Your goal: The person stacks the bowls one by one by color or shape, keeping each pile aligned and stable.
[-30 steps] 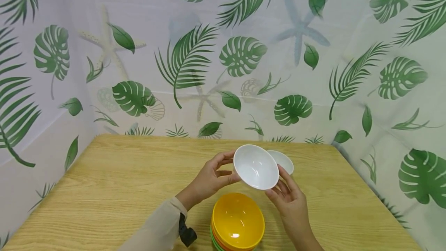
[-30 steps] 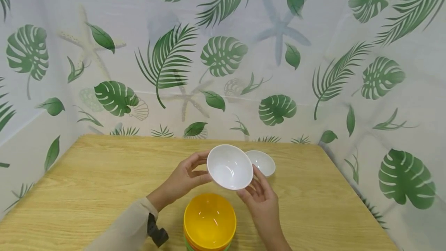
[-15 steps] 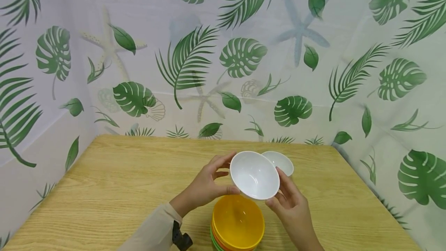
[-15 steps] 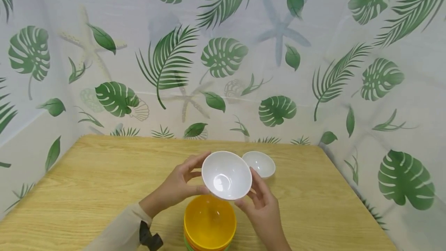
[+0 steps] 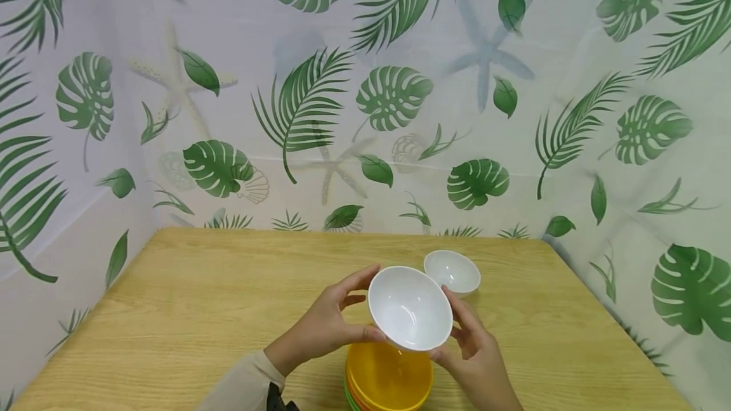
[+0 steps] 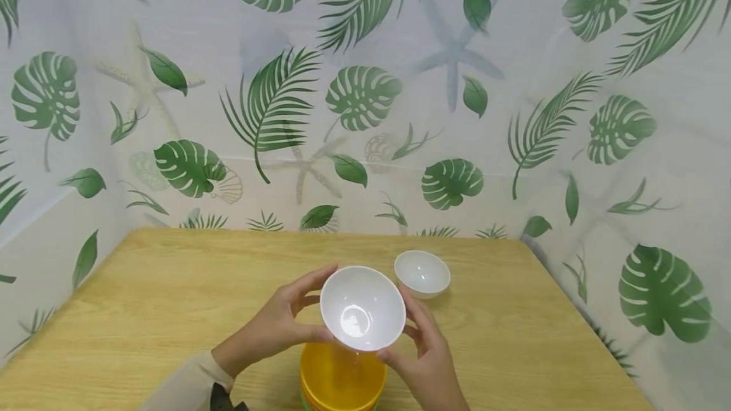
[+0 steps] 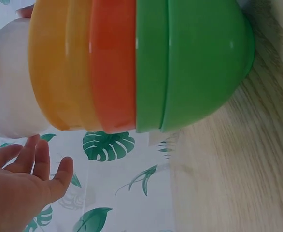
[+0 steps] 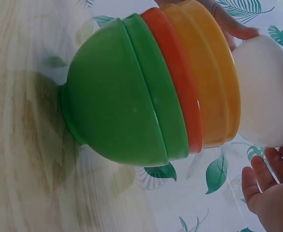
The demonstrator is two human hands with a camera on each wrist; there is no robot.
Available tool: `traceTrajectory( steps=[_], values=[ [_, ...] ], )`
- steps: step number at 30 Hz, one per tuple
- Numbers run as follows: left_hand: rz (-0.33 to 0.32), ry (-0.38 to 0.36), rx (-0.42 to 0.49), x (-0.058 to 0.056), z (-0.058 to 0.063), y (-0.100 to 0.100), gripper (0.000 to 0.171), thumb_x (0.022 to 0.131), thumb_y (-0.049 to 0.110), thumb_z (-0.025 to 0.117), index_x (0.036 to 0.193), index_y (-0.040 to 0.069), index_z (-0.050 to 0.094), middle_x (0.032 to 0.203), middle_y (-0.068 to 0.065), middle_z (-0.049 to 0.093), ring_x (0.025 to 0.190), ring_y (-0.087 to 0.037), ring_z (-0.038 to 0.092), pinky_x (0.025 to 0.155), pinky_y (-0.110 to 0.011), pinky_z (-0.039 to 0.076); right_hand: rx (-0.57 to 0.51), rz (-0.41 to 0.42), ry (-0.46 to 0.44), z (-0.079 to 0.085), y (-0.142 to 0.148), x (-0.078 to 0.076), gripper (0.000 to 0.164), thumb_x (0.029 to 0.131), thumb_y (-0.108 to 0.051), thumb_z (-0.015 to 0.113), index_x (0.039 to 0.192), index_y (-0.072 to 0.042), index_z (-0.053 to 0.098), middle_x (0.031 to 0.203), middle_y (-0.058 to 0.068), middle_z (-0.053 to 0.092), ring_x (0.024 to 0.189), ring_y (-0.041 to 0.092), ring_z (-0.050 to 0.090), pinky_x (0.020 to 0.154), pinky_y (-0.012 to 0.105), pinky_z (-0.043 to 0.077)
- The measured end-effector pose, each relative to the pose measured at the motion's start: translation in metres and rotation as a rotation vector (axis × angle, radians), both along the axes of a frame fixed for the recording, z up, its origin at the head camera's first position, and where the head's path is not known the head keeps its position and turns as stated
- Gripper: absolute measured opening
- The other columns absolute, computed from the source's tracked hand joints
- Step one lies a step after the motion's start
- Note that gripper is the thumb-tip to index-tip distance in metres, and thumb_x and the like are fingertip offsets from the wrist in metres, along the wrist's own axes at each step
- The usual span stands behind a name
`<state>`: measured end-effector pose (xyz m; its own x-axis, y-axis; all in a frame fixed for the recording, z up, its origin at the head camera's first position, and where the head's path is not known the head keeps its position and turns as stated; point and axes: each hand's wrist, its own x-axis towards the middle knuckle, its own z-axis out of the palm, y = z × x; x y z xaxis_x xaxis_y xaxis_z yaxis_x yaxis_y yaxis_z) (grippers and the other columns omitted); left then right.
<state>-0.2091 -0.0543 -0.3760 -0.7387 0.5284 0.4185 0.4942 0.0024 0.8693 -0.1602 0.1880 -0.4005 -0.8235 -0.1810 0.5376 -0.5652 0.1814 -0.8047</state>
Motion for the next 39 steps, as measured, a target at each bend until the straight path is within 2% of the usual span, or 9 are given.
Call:
traceTrajectory(
  steps=[5, 10, 14, 18, 24, 28, 31, 37, 39],
  values=[
    [-0.025, 0.006, -0.027, 0.001, -0.006, -0.003, 0.091, 0.070, 0.039, 0.077, 0.145, 0.015, 0.032, 0.136, 0.004, 0.042, 0.117, -0.014, 0.042, 0.099, -0.037, 0.037, 0.031, 0.012, -0.010, -0.002, 0.002, 0.001, 0.074, 0.077, 0.003, 0.070, 0.143, -0.007, 0.038, 0.140, 0.008, 0.040, 0.119, 0.018, 0.042, 0.093, 0.027, 0.042],
    [-0.046, 0.022, -0.047, 0.003, -0.010, -0.006, 0.090, 0.068, 0.042, 0.077, 0.144, 0.017, 0.035, 0.135, 0.004, 0.041, 0.122, -0.014, 0.038, 0.099, -0.039, 0.037, 0.061, 0.053, -0.003, -0.005, 0.003, 0.001, 0.077, 0.075, 0.002, 0.072, 0.143, -0.008, 0.037, 0.141, 0.008, 0.039, 0.121, 0.016, 0.040, 0.093, 0.028, 0.042],
    [-0.076, 0.007, -0.023, 0.005, -0.012, -0.008, 0.088, 0.068, 0.037, 0.079, 0.143, 0.015, 0.037, 0.139, 0.003, 0.040, 0.127, -0.016, 0.034, 0.101, -0.040, 0.034, 0.071, 0.102, 0.003, -0.006, 0.003, 0.002, 0.079, 0.075, 0.002, 0.072, 0.144, -0.007, 0.034, 0.142, 0.007, 0.038, 0.125, 0.018, 0.036, 0.094, 0.029, 0.041],
    [-0.115, -0.040, 0.002, 0.007, -0.017, -0.009, 0.089, 0.070, 0.034, 0.079, 0.143, 0.013, 0.035, 0.141, 0.002, 0.040, 0.130, -0.014, 0.033, 0.104, -0.038, 0.029, 0.068, 0.134, -0.007, -0.009, 0.003, 0.003, 0.079, 0.076, 0.001, 0.072, 0.144, -0.006, 0.033, 0.142, 0.009, 0.038, 0.126, 0.017, 0.036, 0.096, 0.030, 0.040],
    [-0.117, -0.028, 0.013, 0.008, -0.027, -0.010, 0.092, 0.071, 0.034, 0.078, 0.146, 0.011, 0.030, 0.144, 0.000, 0.037, 0.130, -0.016, 0.033, 0.103, -0.037, 0.031, 0.070, 0.163, -0.016, -0.014, 0.004, 0.002, 0.078, 0.077, 0.002, 0.071, 0.144, -0.004, 0.032, 0.143, 0.011, 0.037, 0.127, 0.017, 0.035, 0.096, 0.031, 0.040],
    [-0.121, -0.020, 0.017, 0.009, -0.031, -0.010, 0.092, 0.070, 0.035, 0.078, 0.146, 0.014, 0.030, 0.144, 0.000, 0.036, 0.131, -0.017, 0.031, 0.103, -0.038, 0.032, 0.077, 0.165, -0.025, -0.015, 0.005, 0.003, 0.078, 0.077, 0.001, 0.071, 0.144, -0.007, 0.032, 0.143, 0.011, 0.036, 0.128, 0.016, 0.035, 0.096, 0.031, 0.040],
    [-0.139, -0.024, 0.037, 0.009, -0.032, -0.010, 0.090, 0.071, 0.035, 0.078, 0.145, 0.014, 0.032, 0.143, 0.000, 0.038, 0.130, -0.018, 0.033, 0.102, -0.040, 0.033, 0.081, 0.168, -0.026, -0.016, 0.005, 0.003, 0.078, 0.077, 0.001, 0.071, 0.144, -0.007, 0.032, 0.143, 0.012, 0.036, 0.127, 0.015, 0.035, 0.096, 0.031, 0.040],
    [-0.204, -0.097, 0.091, 0.012, -0.037, -0.010, 0.089, 0.074, 0.029, 0.077, 0.146, 0.012, 0.028, 0.144, -0.003, 0.037, 0.127, -0.021, 0.038, 0.100, -0.038, 0.035, 0.091, 0.196, -0.018, -0.018, 0.005, 0.006, 0.080, 0.075, -0.002, 0.073, 0.143, -0.002, 0.031, 0.143, 0.013, 0.036, 0.126, 0.017, 0.038, 0.096, 0.031, 0.040],
    [-0.215, -0.096, 0.103, 0.014, -0.039, -0.011, 0.090, 0.073, 0.027, 0.078, 0.146, 0.011, 0.027, 0.142, -0.005, 0.039, 0.124, -0.023, 0.042, 0.100, -0.038, 0.036, 0.092, 0.211, -0.016, -0.019, 0.005, 0.006, 0.080, 0.075, -0.003, 0.073, 0.143, -0.002, 0.031, 0.142, 0.013, 0.036, 0.126, 0.018, 0.038, 0.095, 0.032, 0.041]
  ],
)
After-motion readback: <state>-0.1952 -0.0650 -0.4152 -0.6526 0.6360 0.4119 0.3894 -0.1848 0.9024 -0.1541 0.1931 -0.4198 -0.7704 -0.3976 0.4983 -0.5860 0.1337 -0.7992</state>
